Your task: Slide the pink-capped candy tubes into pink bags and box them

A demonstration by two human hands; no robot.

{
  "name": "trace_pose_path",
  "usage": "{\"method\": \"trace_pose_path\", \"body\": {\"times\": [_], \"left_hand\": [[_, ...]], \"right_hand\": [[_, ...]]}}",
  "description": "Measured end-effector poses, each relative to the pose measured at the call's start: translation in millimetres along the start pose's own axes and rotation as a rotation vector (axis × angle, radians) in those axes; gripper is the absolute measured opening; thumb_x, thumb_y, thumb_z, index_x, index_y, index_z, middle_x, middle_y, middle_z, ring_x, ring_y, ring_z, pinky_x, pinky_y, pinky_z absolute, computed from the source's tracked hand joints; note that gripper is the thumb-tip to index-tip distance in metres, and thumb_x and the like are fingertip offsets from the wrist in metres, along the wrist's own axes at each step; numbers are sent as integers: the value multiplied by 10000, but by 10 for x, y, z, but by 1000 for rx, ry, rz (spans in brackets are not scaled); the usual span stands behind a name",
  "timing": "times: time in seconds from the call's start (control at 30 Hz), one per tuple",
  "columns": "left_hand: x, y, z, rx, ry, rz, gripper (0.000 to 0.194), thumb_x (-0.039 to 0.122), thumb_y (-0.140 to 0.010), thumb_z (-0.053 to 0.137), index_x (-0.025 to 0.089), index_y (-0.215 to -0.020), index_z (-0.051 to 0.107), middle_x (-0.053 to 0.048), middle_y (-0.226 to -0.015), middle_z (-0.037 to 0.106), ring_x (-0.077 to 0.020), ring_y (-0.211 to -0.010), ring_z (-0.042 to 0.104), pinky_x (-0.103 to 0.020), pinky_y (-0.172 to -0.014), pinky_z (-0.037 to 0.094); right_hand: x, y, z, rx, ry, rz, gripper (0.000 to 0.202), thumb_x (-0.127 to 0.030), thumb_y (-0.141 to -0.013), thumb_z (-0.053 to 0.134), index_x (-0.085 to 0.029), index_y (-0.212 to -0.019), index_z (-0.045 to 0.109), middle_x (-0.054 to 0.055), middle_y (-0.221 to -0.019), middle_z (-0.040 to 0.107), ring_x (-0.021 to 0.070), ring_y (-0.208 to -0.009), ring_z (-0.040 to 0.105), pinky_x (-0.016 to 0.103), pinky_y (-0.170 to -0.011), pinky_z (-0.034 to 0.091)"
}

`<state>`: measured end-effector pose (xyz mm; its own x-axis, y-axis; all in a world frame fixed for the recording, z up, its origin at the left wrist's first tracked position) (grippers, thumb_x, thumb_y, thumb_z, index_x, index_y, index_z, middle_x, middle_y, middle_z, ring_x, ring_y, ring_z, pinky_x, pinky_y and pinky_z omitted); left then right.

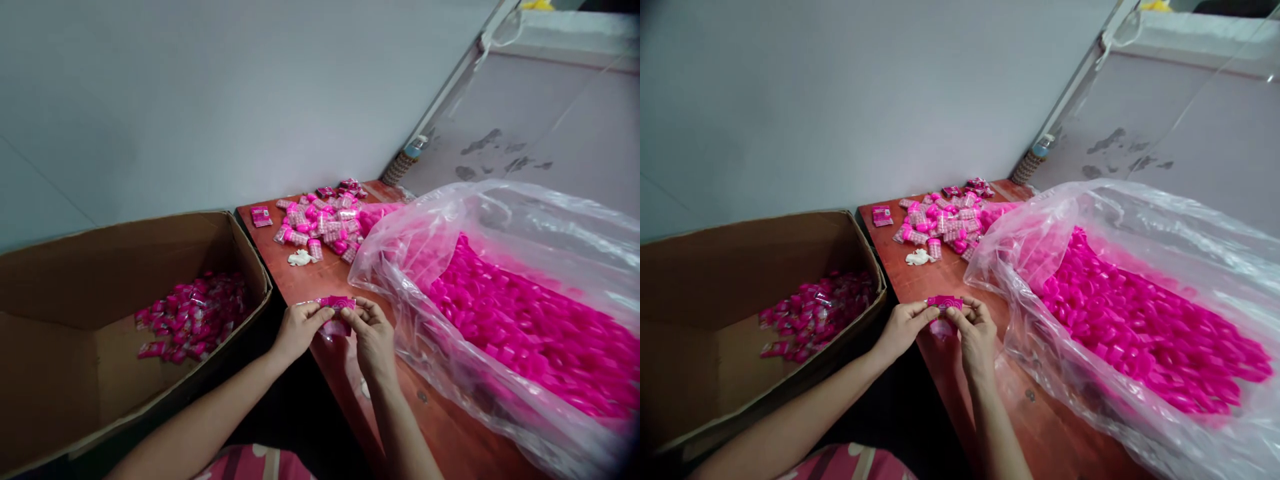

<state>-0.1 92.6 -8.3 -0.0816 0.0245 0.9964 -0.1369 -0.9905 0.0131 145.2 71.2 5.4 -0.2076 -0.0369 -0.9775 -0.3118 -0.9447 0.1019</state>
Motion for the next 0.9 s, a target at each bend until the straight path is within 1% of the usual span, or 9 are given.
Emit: {"method": "trace_pose_path", "body": {"times": [0.07,0.17,0.27,0.37,0.47,0.53,0.7,0.8,0.9], "left_hand": [[-147,-8,22,-25,152,-140,281,406,-676,619,131,-638,662,-33,-616,633,-186,-616,599,-256,-584,464],[-277,-20,-51,21,322,-233,308,409,-667,628,111,-589,635,-27,-558,597,-137,-524,560,-227,-521,444],[-316,-28,-149,57,394,-270,302,396,-647,655,100,-588,629,-28,-547,589,-113,-488,537,-215,-494,435],[-330,-7,-169,52,428,-335,292,374,-619,687,88,-585,634,-37,-540,591,-108,-478,535,-215,-484,441],[-349,19,-161,64,474,-399,270,344,-603,707,83,-595,640,-46,-553,602,-106,-488,546,-213,-493,452],[-366,23,-181,89,528,-426,255,324,-585,724,86,-599,633,-45,-566,610,-104,-491,552,-216,-500,461],[-384,1,-379,199,649,-442,257,306,-556,749,101,-617,606,-29,-583,616,-107,-485,557,-225,-479,472],[-395,-6,-453,245,714,-452,250,298,-565,746,113,-616,586,-15,-573,612,-100,-477,555,-207,-457,464],[-406,-23,-414,230,755,-467,245,292,-575,743,111,-639,590,-24,-601,627,-98,-494,566,-197,-463,465]], "right_hand": [[13,-11,5,6,24,16,319,-236,-630,712,-197,-889,531,-40,-647,612,121,-583,583,250,-596,464],[101,-25,-135,72,151,21,299,-305,-643,691,-211,-877,530,-43,-639,595,137,-560,580,262,-556,458],[97,-87,-227,65,542,-67,298,-355,-601,699,-216,-834,576,-8,-671,616,187,-622,591,306,-594,453],[-109,-243,-67,15,951,-261,303,-403,-614,670,-206,-839,620,49,-797,639,217,-715,590,326,-658,438],[-371,-551,249,-20,1123,-400,328,-445,-771,496,-188,-946,601,75,-877,642,194,-726,602,297,-677,432],[-418,-866,391,-15,1301,-348,346,-446,-821,417,-185,-950,603,81,-847,657,205,-783,612,288,-703,421],[-316,-1519,242,148,1539,-122,453,-464,-786,454,-66,-937,611,239,-887,634,314,-870,602,360,-696,417],[-223,-1604,103,149,1558,-93,450,-445,-747,504,-69,-975,598,236,-927,628,313,-868,604,344,-669,423],[-215,-1467,15,129,1563,-116,420,-419,-739,501,-76,-956,610,216,-894,640,313,-862,601,346,-679,419]]}}
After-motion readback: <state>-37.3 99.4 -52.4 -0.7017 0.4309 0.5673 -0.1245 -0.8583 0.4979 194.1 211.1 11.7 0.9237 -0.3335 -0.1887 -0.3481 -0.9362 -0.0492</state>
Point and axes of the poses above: each hand's wrist, its own y-axis away from the middle knuckle, its own z-axis out of the palm, x = y × z, the point moved 9 cm from there along -y, towards the middle knuckle
